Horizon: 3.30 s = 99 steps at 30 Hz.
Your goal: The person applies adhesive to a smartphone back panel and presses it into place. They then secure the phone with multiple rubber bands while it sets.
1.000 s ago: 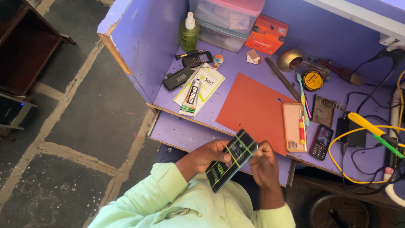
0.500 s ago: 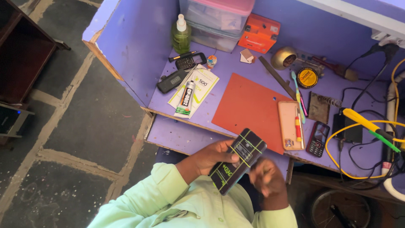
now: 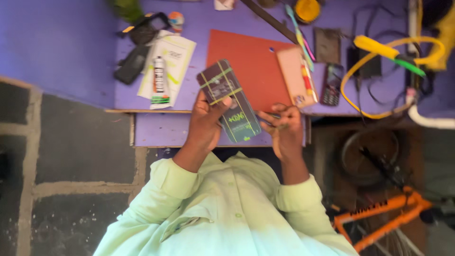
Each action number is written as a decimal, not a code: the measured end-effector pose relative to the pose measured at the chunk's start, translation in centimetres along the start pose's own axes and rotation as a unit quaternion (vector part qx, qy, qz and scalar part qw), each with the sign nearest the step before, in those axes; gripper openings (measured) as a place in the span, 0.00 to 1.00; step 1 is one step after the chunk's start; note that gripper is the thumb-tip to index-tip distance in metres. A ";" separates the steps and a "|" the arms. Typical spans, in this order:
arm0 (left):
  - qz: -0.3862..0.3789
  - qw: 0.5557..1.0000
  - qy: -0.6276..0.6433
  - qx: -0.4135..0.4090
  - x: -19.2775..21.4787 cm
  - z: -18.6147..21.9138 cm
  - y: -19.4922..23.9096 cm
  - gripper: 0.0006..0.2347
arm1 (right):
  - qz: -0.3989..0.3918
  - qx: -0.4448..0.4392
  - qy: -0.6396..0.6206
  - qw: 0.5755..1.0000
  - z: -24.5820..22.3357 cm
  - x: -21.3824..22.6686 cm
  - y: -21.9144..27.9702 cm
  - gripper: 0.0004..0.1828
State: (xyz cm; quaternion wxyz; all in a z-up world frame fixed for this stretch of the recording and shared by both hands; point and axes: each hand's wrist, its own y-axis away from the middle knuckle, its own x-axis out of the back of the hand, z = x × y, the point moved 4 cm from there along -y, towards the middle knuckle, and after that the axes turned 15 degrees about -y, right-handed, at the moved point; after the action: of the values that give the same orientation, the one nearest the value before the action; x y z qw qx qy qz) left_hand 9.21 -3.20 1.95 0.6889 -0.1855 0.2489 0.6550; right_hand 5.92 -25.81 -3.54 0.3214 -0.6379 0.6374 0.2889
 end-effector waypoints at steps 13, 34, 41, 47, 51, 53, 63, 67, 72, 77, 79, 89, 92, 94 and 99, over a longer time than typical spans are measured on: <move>0.031 0.999 0.008 -0.019 -2.3 -0.2 -0.1 0.17 | -0.028 -0.006 0.110 0.994 -2.2 -4.8 0.4 0.59; -0.045 0.996 -0.001 -0.081 -3.0 2.3 -1.3 0.32 | 0.067 -0.071 0.150 0.984 -3.2 -5.4 -1.4 0.25; -0.303 0.513 -0.727 -0.340 -9.3 9.2 -1.7 0.29 | -0.130 -0.029 0.426 0.895 -8.0 -9.6 -1.9 0.21; -0.387 0.606 -0.667 -0.197 -10.1 8.3 -3.5 0.18 | -0.181 -0.015 0.430 0.884 -9.5 -12.4 -2.5 0.19; -0.386 0.634 -0.656 -0.138 -9.7 7.6 -3.9 0.14 | -0.146 -0.109 0.430 0.884 -9.7 -12.1 -3.6 0.18; -0.367 0.653 -0.655 -0.100 -9.2 7.4 -4.0 0.13 | -0.176 -0.082 0.448 0.873 -9.8 -12.6 -3.9 0.17; -0.265 0.833 -0.485 0.036 -5.9 6.9 -6.4 0.09 | -0.263 -0.178 0.302 0.899 -12.3 -9.4 -4.1 0.21; -0.282 0.860 -0.423 0.047 -5.8 5.5 -6.3 0.10 | -0.260 -0.162 0.139 0.942 -12.1 -4.2 -2.3 0.07; -0.289 0.879 -0.371 0.073 -6.5 3.9 -6.2 0.10 | -0.227 -0.126 -0.254 0.932 -9.1 0.2 -0.8 0.13; -0.261 0.925 -0.264 0.077 -7.4 2.7 -6.0 0.09 | -0.182 0.074 -0.462 0.865 -6.0 -1.1 0.2 0.18; -0.234 0.939 -0.238 0.085 -7.4 2.1 -5.8 0.09 | -0.102 0.157 -0.411 0.892 -5.6 -2.2 0.4 0.20; -0.201 0.869 -0.453 -0.010 -6.8 3.9 -5.1 0.08 | -0.060 -0.044 -0.054 0.996 -6.2 -7.6 -2.8 0.51; -0.273 0.748 -0.605 -0.011 -6.1 5.8 -4.5 0.10 | -0.179 -0.134 0.142 0.964 -8.3 -7.7 -4.2 0.52; -0.318 0.683 -0.657 -0.030 -6.3 6.5 -4.2 0.11 | -0.263 -0.174 0.284 0.905 -8.8 -8.3 -5.3 0.49; -0.369 0.601 -0.709 -0.027 -7.5 6.1 -3.5 0.14 | -0.295 -0.349 0.536 0.710 -8.7 -10.2 -7.1 0.41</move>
State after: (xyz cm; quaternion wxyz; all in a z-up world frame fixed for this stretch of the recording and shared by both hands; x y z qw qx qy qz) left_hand 13.11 -5.98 10.99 0.8270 0.2420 -0.4250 0.2773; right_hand 12.41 -26.33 10.11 -0.2509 -0.9077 0.3362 -0.0091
